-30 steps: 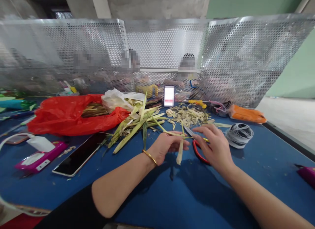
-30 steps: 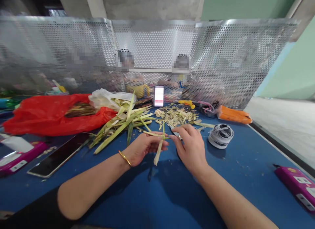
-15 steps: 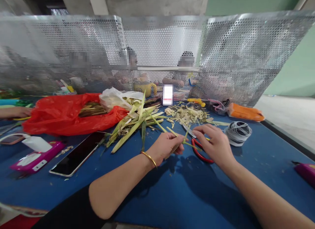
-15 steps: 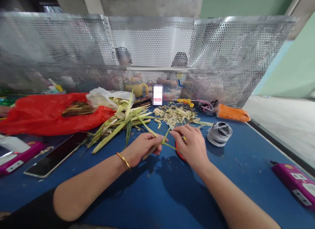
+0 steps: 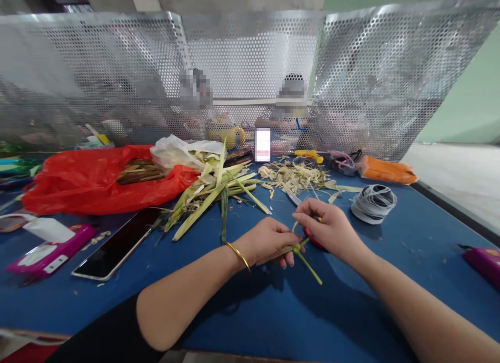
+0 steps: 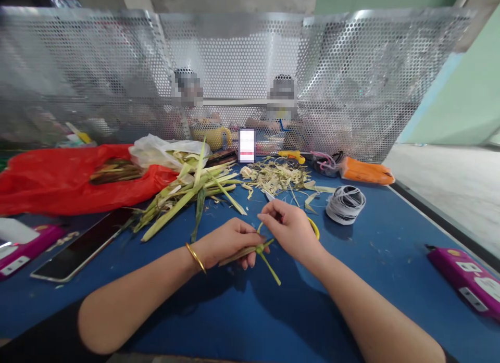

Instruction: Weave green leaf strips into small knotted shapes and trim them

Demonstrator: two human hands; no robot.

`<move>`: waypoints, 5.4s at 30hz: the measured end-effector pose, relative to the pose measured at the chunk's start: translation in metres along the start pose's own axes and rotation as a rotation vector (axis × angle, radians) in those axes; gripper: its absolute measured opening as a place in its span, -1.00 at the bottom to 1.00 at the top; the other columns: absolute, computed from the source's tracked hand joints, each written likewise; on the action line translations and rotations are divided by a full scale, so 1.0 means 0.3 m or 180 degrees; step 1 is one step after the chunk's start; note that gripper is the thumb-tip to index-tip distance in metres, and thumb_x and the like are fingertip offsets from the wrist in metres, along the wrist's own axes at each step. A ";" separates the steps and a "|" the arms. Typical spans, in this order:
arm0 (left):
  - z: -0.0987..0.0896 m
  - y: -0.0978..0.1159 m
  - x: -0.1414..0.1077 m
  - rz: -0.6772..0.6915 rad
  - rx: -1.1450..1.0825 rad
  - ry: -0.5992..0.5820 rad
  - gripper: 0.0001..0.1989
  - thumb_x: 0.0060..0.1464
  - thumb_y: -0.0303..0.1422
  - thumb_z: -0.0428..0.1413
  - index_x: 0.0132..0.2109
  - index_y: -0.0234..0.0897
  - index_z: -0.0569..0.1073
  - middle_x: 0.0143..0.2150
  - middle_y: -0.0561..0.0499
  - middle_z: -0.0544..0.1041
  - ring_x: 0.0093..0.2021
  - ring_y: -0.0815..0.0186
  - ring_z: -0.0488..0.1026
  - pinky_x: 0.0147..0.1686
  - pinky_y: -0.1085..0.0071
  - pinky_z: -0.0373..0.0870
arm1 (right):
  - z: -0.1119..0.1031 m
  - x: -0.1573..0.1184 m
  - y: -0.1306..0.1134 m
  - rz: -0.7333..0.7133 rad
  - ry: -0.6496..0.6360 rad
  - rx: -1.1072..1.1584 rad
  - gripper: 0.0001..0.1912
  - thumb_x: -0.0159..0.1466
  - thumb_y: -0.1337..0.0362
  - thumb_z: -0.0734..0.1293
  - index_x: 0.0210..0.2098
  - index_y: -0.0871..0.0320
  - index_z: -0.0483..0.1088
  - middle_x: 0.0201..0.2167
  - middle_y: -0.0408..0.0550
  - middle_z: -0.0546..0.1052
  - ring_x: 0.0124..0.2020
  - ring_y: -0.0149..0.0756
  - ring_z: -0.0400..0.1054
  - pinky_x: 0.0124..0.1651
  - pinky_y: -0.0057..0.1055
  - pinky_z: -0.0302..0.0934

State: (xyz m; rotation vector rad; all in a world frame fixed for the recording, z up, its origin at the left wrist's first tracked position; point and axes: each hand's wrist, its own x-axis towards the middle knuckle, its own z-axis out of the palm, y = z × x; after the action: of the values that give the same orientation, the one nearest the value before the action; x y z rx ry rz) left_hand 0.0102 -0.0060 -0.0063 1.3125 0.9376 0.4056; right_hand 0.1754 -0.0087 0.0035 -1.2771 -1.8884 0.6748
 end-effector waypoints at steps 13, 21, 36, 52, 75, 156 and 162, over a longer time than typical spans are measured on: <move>-0.112 0.029 0.010 0.0635 -0.0323 0.1198 -0.70 -0.05 -0.13 0.17 -0.36 -0.33 0.49 -0.48 0.02 0.50 -0.57 0.47 0.37 -0.58 0.56 0.18 | -0.052 0.017 0.004 -0.0118 -0.0265 -0.0712 -0.71 0.27 0.14 0.22 -0.47 0.14 0.43 -0.57 -0.17 0.47 -0.49 -0.36 0.31 -0.39 -0.47 0.12; -0.064 0.019 0.019 0.0793 -0.0986 0.1660 -0.61 -0.07 -0.05 0.19 -0.34 -0.34 0.48 -0.44 0.00 0.47 -0.43 0.39 0.41 -0.46 0.51 0.30 | -0.001 -0.002 0.007 -0.0018 0.0575 -0.0434 -0.73 0.26 0.13 0.23 -0.45 0.15 0.42 -0.56 -0.17 0.46 -0.48 -0.37 0.30 -0.37 -0.48 0.12; -0.097 0.015 0.000 0.0547 -0.2917 -0.0827 -0.82 0.13 -0.41 0.11 -0.11 -0.36 0.48 -0.61 0.19 0.19 -0.59 0.52 0.26 -0.47 0.53 0.31 | -0.028 0.002 -0.028 -0.0279 0.0131 0.0159 -0.81 0.21 0.15 0.29 -0.36 0.13 0.48 -0.41 -0.10 0.54 -0.32 -0.27 0.38 -0.21 -0.38 0.22; -0.088 0.020 0.000 0.0414 -0.2066 -0.0297 -0.88 0.14 -0.39 0.11 -0.18 -0.34 0.44 -0.36 -0.06 0.58 -0.47 0.34 0.54 -0.56 0.55 0.42 | -0.003 0.002 0.010 -0.0377 0.0104 -0.0537 -0.67 0.26 0.19 0.21 -0.58 0.15 0.37 -0.60 -0.14 0.42 -0.49 -0.36 0.25 -0.41 -0.47 0.07; -0.063 0.029 -0.004 0.0353 -0.0674 0.0351 -0.77 0.05 -0.28 0.17 -0.20 -0.36 0.47 -0.43 -0.07 0.58 -0.61 0.41 0.45 -0.65 0.57 0.27 | -0.001 0.043 0.077 0.0363 0.0181 0.0706 -0.75 0.18 0.15 0.28 -0.34 0.13 0.54 -0.32 -0.08 0.59 -0.20 -0.20 0.43 -0.10 -0.32 0.25; -0.015 -0.014 0.030 0.0722 -0.0892 0.1273 -0.77 -0.08 -0.36 0.24 -0.21 -0.31 0.57 -0.44 0.02 0.56 -0.46 0.38 0.46 -0.42 0.49 0.36 | 0.087 -0.015 0.000 0.1008 0.0269 0.1720 -0.84 0.10 0.19 0.35 -0.45 0.15 0.34 -0.58 -0.16 0.49 -0.53 -0.36 0.37 -0.43 -0.43 0.27; -0.045 -0.013 0.036 0.0380 -0.1152 0.1547 -0.75 -0.11 -0.39 0.22 -0.20 -0.31 0.55 -0.52 0.01 0.53 -0.48 0.37 0.47 -0.48 0.51 0.31 | 0.087 -0.020 0.025 0.0430 0.0351 0.1281 -0.78 0.21 0.30 0.24 -0.13 0.11 0.23 -0.37 -0.09 0.58 -0.41 -0.29 0.48 -0.29 -0.31 0.38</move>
State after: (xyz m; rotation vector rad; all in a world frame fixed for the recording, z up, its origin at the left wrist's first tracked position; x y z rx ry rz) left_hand 0.0052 0.0093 -0.0135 0.9529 1.1234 0.9710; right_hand 0.1597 -0.0120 -0.0191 -1.1577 -1.4916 0.9778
